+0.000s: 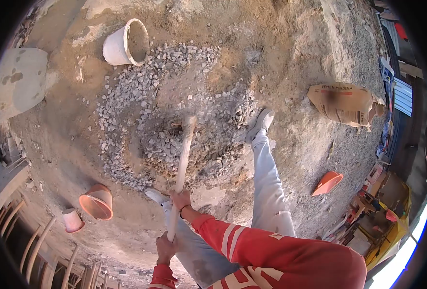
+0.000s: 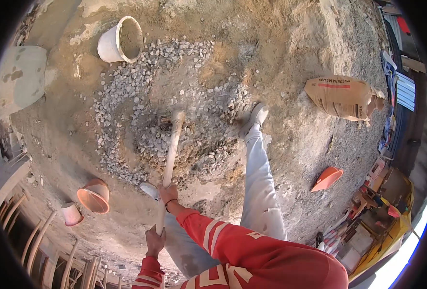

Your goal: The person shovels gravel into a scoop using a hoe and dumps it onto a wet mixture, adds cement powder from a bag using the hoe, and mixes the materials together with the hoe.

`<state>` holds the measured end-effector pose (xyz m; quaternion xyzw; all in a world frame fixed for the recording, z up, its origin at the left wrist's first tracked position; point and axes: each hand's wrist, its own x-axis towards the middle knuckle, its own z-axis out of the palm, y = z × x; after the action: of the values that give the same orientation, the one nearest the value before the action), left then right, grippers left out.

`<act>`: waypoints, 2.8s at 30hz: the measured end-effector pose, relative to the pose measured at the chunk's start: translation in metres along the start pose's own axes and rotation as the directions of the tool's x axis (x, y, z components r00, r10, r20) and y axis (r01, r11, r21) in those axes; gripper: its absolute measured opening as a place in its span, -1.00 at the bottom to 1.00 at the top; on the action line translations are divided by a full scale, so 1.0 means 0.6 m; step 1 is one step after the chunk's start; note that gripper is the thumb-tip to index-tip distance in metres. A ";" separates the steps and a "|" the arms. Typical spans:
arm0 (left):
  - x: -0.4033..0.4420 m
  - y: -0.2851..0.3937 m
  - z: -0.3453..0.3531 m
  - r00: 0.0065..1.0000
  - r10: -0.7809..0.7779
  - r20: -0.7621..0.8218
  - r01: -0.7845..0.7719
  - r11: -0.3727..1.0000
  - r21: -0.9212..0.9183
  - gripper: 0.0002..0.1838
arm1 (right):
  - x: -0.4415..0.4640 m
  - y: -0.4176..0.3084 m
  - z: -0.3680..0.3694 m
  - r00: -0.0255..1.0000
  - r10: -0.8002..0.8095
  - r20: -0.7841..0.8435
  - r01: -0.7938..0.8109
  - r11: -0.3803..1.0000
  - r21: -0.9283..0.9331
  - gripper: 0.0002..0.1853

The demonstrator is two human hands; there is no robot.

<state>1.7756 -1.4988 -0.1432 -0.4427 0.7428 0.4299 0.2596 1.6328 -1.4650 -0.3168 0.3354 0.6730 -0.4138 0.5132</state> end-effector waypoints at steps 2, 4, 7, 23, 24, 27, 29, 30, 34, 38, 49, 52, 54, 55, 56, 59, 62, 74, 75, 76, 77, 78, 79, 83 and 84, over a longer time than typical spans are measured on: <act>0.044 0.023 0.055 0.989 0.149 0.002 -0.149 0.989 0.020 -0.80 | 0.005 -0.057 -0.075 0.992 -0.113 -0.061 0.116 0.992 0.056 -0.68; 0.114 0.173 0.100 0.984 0.177 0.028 -0.173 0.979 -0.112 -0.83 | -0.014 -0.213 -0.183 0.928 -0.322 -0.186 0.328 0.945 0.001 -0.68; 0.240 0.371 0.221 0.959 0.267 0.092 -0.221 0.912 -0.345 -0.72 | 0.070 -0.394 -0.354 0.602 -0.721 -0.342 0.585 0.690 -0.426 -0.63; 0.123 0.107 0.143 0.999 0.030 0.030 -0.023 0.974 -0.224 -0.63 | 0.165 -0.087 -0.174 0.989 -0.108 -0.103 0.104 0.994 -0.045 -0.97; 0.091 0.092 0.122 0.999 -0.003 0.047 0.014 0.971 -0.239 -0.60 | 0.126 -0.074 -0.149 0.989 -0.128 -0.073 0.127 0.992 -0.011 -0.96; -0.016 0.061 0.090 0.998 -0.047 0.049 0.060 0.949 -0.309 -0.57 | -0.030 -0.055 -0.091 0.990 -0.133 -0.045 0.131 0.991 -0.039 -0.89; -0.076 0.070 0.093 0.993 -0.078 0.093 0.109 0.908 -0.403 -0.53 | -0.087 -0.010 -0.108 0.977 -0.211 -0.008 0.210 0.975 -0.071 -0.80; -0.104 0.072 0.096 0.990 -0.084 0.116 0.127 0.888 -0.441 -0.51 | -0.112 0.008 -0.123 0.969 -0.246 0.031 0.248 0.967 -0.066 -0.76; -0.037 0.123 0.103 0.974 -0.201 0.102 0.201 0.570 -0.797 -0.43 | -0.157 0.017 -0.177 0.881 -0.450 0.143 0.469 0.795 -0.385 -0.73; 0.279 0.210 0.030 0.994 -0.109 -0.010 0.011 0.191 -0.982 -0.54 | -0.179 -0.046 -0.170 0.653 -0.662 0.368 0.727 0.412 -0.549 -0.59; 0.560 0.178 -0.332 0.677 -0.395 -0.622 -0.413 0.495 -0.764 -0.73 | -0.012 -0.211 0.023 0.521 -0.637 0.569 0.830 0.223 -0.511 -0.68; 0.684 0.100 -0.207 0.691 -0.493 -0.528 -0.133 0.631 -0.764 -0.70 | 0.028 -0.214 0.024 0.658 -0.536 0.529 0.716 0.228 -0.660 -0.64; 0.763 0.012 -0.023 0.780 -0.535 -0.325 0.066 0.585 -0.808 -0.65 | 0.023 -0.177 -0.029 0.775 -0.446 0.449 0.593 0.265 -0.760 -0.60; 0.732 0.015 0.048 0.805 -0.518 -0.287 0.041 0.532 -0.846 -0.79 | 0.002 -0.147 -0.082 0.822 -0.394 0.411 0.533 0.278 -0.799 -0.57; 0.701 0.020 0.118 0.829 -0.500 -0.249 0.022 0.474 -0.880 -0.87 | -0.021 -0.135 -0.129 0.868 -0.360 0.341 0.444 0.257 -0.858 -0.59; 0.557 0.087 0.178 0.767 -0.640 -0.054 0.213 0.332 -0.919 -0.68 | -0.054 -0.073 -0.254 0.901 -0.302 0.311 0.377 0.191 -0.906 -0.63; 0.400 0.140 0.215 0.791 -0.612 0.009 0.155 0.186 -0.970 -0.72 | -0.161 -0.039 -0.323 0.932 -0.279 0.232 0.279 0.142 -0.950 -0.67; 0.278 -0.069 -0.131 0.640 -0.734 -0.225 -0.145 0.172 -0.974 -0.52 | -0.100 0.016 -0.041 0.643 -0.373 0.668 0.609 -0.280 -0.742 -0.57; 0.320 -0.120 -0.168 0.525 -0.735 -0.429 -0.169 0.404 -0.899 -0.47 | -0.066 0.002 0.035 0.530 -0.339 0.777 0.694 -0.352 -0.628 -0.52; 0.363 -0.167 -0.206 0.401 -0.699 -0.592 -0.110 0.605 -0.789 -0.42 | -0.018 0.001 0.102 0.433 -0.328 0.840 0.744 -0.395 -0.538 -0.33; 0.408 -0.209 -0.239 0.337 -0.663 -0.669 -0.012 0.707 -0.707 -0.36 | -0.015 -0.020 0.169 0.400 -0.315 0.861 0.746 -0.434 -0.505 -0.41; 0.450 -0.243 -0.258 0.364 -0.669 -0.648 0.056 0.710 -0.702 -0.37 | 0.014 -0.031 0.220 0.422 -0.279 0.862 0.772 -0.387 -0.504 -0.46; 0.476 -0.269 -0.264 0.386 -0.676 -0.628 0.121 0.712 -0.692 -0.37 | 0.032 -0.034 0.247 0.439 -0.243 0.865 0.797 -0.339 -0.500 -0.51; 0.534 -0.321 -0.123 0.548 -0.771 -0.325 0.284 0.536 -0.795 -0.39 | -0.030 -0.025 0.187 0.656 -0.140 0.741 0.671 -0.339 -0.659 -0.58; 0.500 -0.302 -0.042 0.579 -0.762 -0.289 0.315 0.536 -0.783 -0.39 | -0.080 -0.012 0.130 0.740 -0.126 0.660 0.614 -0.273 -0.741 -0.59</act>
<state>1.7930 -1.6940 -0.4347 -0.8346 0.3923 0.3848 -0.0381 1.6707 -1.5394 -0.2787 -0.4647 0.7140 0.0323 0.5226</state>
